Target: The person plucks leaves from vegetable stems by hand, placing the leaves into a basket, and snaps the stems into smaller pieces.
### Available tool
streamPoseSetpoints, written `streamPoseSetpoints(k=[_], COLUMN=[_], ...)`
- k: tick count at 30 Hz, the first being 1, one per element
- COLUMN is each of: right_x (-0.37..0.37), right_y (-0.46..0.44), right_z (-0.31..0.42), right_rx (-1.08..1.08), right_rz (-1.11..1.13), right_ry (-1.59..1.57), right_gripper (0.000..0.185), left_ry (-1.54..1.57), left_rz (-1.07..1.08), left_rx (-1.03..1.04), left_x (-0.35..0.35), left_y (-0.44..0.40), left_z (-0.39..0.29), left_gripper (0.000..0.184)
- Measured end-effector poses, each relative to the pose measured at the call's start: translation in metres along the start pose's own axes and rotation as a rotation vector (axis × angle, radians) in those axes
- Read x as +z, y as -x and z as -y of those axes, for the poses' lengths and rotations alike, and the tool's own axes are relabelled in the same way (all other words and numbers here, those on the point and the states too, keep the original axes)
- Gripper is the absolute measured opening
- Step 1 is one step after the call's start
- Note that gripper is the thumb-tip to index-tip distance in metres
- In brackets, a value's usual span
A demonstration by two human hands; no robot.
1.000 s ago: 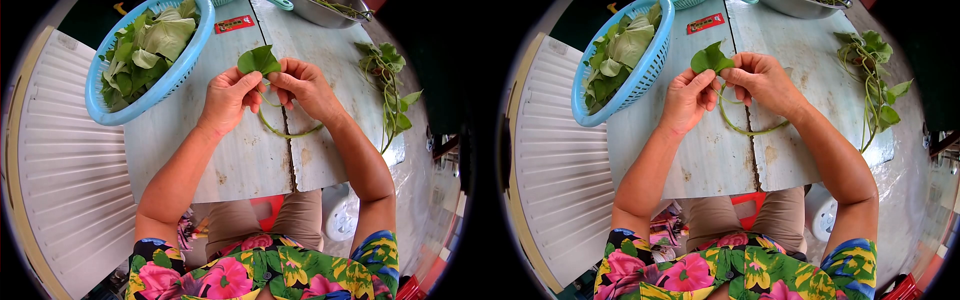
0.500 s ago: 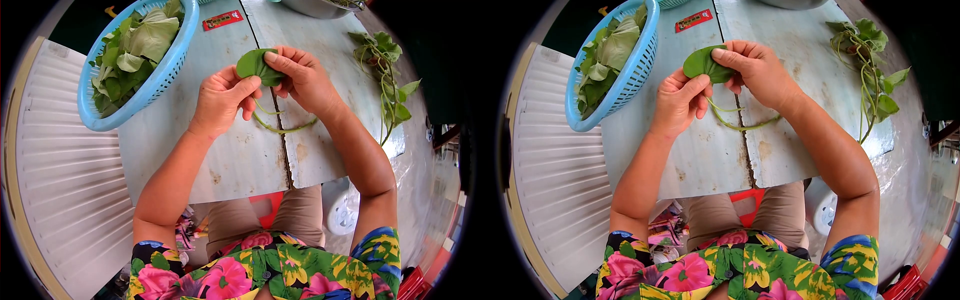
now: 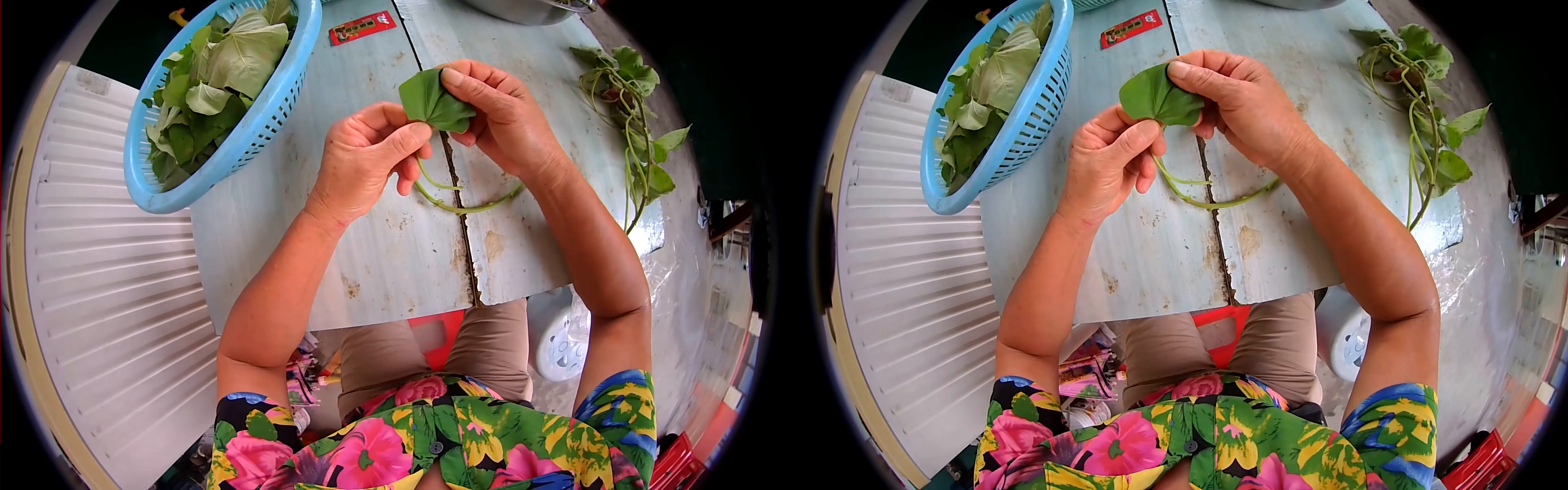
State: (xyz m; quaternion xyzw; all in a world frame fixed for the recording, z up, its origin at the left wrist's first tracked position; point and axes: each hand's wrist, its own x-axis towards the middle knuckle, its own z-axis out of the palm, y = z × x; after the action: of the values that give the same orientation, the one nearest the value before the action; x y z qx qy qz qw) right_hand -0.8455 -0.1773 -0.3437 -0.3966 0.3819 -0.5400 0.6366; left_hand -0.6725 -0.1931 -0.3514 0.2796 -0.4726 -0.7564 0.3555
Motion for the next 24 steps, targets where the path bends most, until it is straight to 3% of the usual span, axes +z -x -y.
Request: streamPoseSetpoints(k=[24], right_x=[-0.0069], right_y=[-0.0018], right_z=[0.0027], right_rx=[-0.08], right_rz=[-0.001], right_ry=[-0.043], right_gripper=[0.019], left_ry=[0.005], left_rz=[0.007], left_rx=[-0.004], left_x=[0.0011], left_y=[-0.0004], left_z=[0.0009], left_gripper=[0.013])
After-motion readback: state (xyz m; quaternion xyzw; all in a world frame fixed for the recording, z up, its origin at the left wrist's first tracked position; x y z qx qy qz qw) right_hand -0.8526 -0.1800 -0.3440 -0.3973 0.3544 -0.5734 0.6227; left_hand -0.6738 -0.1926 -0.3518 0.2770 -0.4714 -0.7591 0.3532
